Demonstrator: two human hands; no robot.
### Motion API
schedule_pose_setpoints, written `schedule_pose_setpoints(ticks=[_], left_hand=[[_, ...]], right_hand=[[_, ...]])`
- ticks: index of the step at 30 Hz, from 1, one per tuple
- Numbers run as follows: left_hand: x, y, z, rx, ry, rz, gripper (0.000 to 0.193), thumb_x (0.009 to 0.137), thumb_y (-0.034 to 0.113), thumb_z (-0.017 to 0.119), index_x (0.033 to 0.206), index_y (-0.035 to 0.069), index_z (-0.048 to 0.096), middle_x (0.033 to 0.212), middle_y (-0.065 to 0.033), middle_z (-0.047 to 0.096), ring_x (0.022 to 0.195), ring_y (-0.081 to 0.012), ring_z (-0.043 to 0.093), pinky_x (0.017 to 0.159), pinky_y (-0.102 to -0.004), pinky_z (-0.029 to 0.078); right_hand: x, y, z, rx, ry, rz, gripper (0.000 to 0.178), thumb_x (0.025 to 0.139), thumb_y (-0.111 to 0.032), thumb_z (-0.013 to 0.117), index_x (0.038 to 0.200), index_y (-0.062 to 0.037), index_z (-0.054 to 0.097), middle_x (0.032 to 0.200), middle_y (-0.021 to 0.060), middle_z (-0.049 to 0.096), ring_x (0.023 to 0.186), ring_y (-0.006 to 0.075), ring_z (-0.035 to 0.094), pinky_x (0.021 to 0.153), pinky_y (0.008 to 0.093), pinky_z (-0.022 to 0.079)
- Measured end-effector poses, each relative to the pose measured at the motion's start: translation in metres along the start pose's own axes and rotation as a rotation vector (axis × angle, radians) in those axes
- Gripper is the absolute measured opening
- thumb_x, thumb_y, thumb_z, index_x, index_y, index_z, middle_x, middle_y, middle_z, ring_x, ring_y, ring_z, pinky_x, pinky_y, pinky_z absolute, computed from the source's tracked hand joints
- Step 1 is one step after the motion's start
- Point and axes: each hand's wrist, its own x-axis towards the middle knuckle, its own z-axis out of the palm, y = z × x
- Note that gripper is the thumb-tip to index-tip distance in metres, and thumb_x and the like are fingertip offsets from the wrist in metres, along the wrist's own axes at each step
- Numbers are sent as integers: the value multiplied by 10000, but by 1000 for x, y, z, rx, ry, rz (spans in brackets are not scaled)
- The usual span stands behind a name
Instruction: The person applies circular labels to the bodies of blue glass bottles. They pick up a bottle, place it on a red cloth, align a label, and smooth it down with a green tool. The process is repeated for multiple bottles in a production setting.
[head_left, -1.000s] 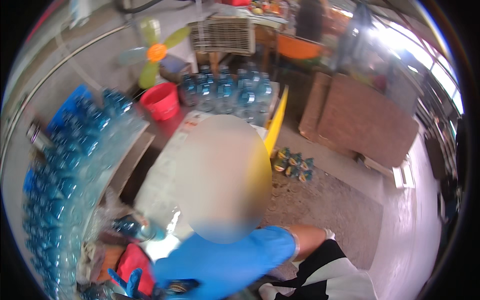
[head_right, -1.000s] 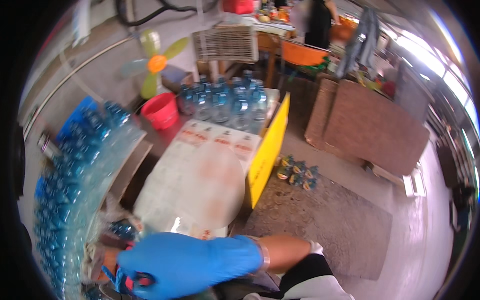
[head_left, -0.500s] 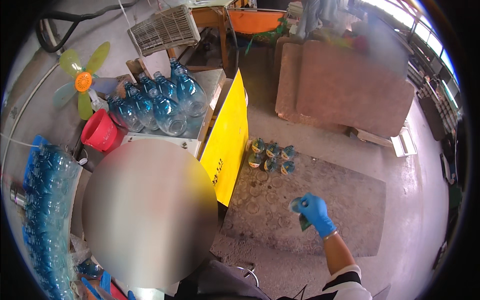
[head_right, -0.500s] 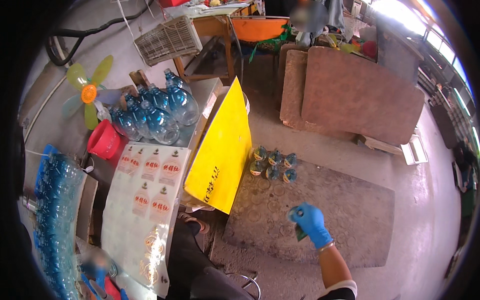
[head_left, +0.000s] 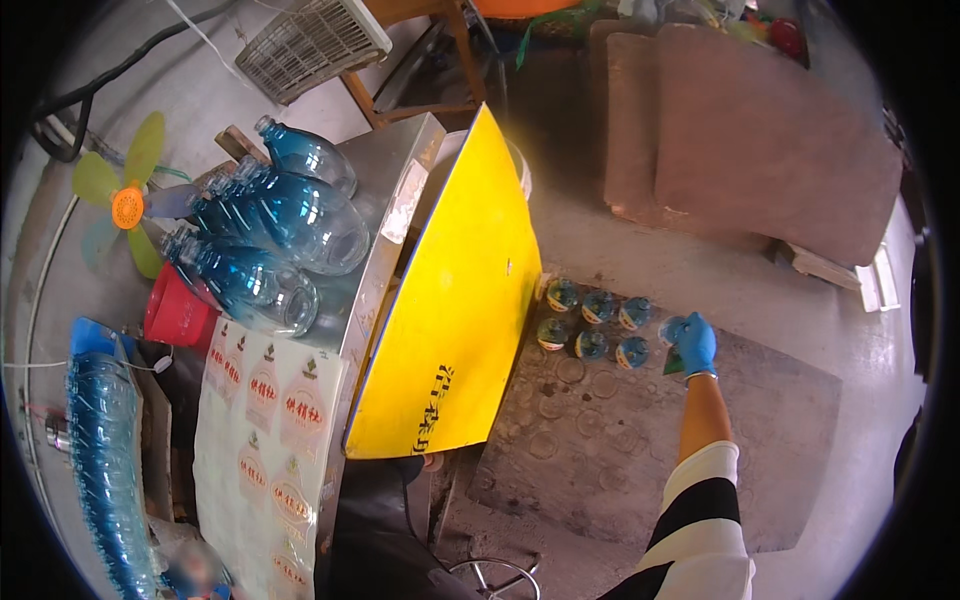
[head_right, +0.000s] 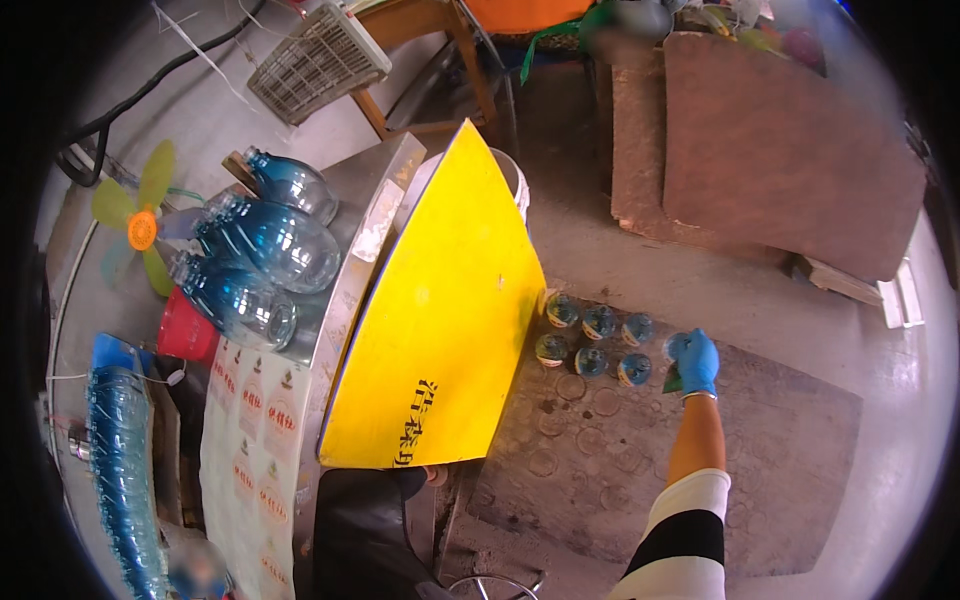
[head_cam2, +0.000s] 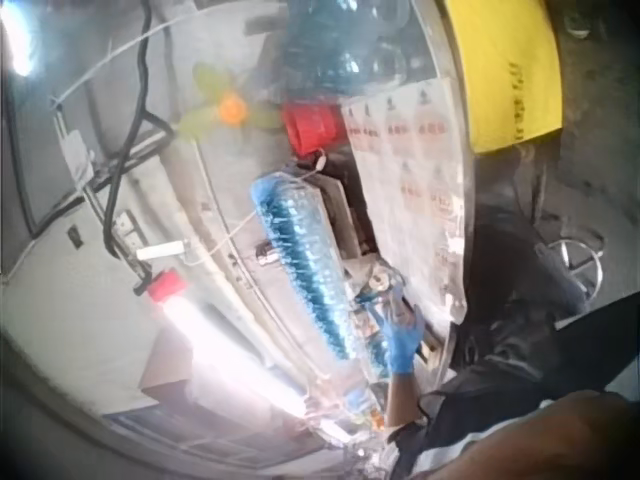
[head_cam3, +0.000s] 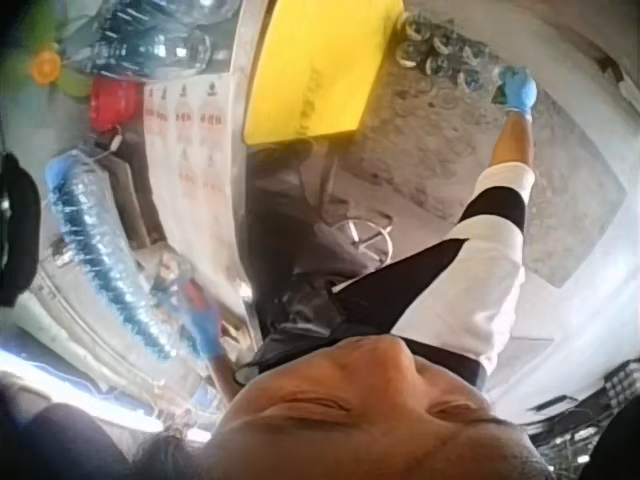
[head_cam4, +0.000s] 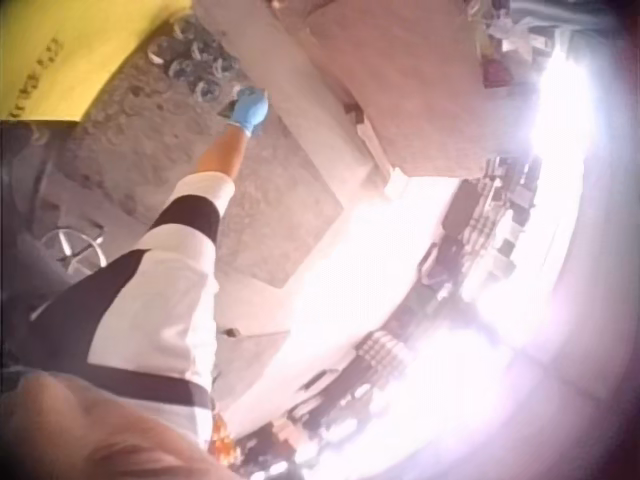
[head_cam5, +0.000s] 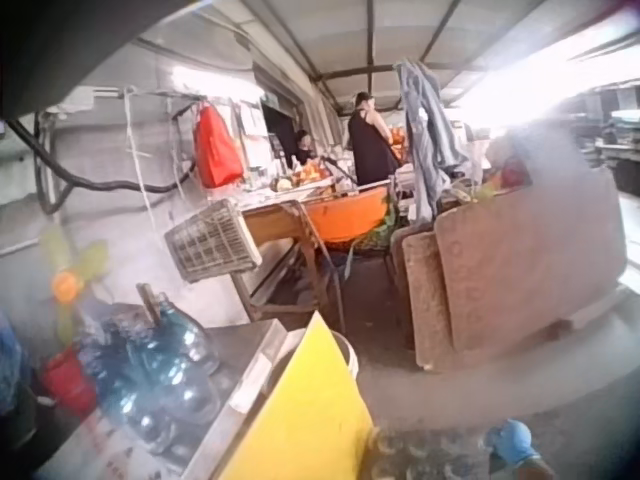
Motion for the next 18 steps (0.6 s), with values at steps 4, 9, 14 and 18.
schedule_pose_setpoints(ticks=[4, 9, 14, 18], left_hand=[[6, 6, -11, 105, -41, 146, 591, 818, 259, 540, 1335, 27, 374, 1347, -179, 415, 1208, -361, 415, 1061, -514, 219], [3, 1, -19, -31, -82, 86, 589, 808, 266, 555, 1326, 38, 391, 1320, -170, 450, 1183, -346, 448, 1062, -512, 217], [2, -18, 10, -7, -92, 138, 595, 807, 276, 567, 1326, 44, 394, 1319, -161, 456, 1177, -340, 455, 1059, -512, 226], [-18, -39, 47, -125, 53, 194, 562, 794, 283, 583, 1290, 64, 434, 1282, -140, 483, 1151, -325, 474, 1037, -507, 262]], right_hand=[[22, 6, 29, -35, -17, 21, 170, 742, -191, 597, 792, -29, 585, 807, 225, 612, 760, 411, 585, 628, 442, 459], [37, 19, 50, 35, 10, 141, 180, 736, -196, 603, 785, -23, 590, 796, 226, 611, 758, 410, 590, 635, 432, 468], [41, 50, 13, 68, -26, 9, 260, 755, -255, 621, 885, -30, 630, 872, 221, 621, 844, 390, 593, 708, 401, 472], [6, 47, -28, 300, 28, -34, 277, 796, -272, 597, 856, -4, 629, 828, 173, 635, 804, 310, 614, 721, 370, 466]])
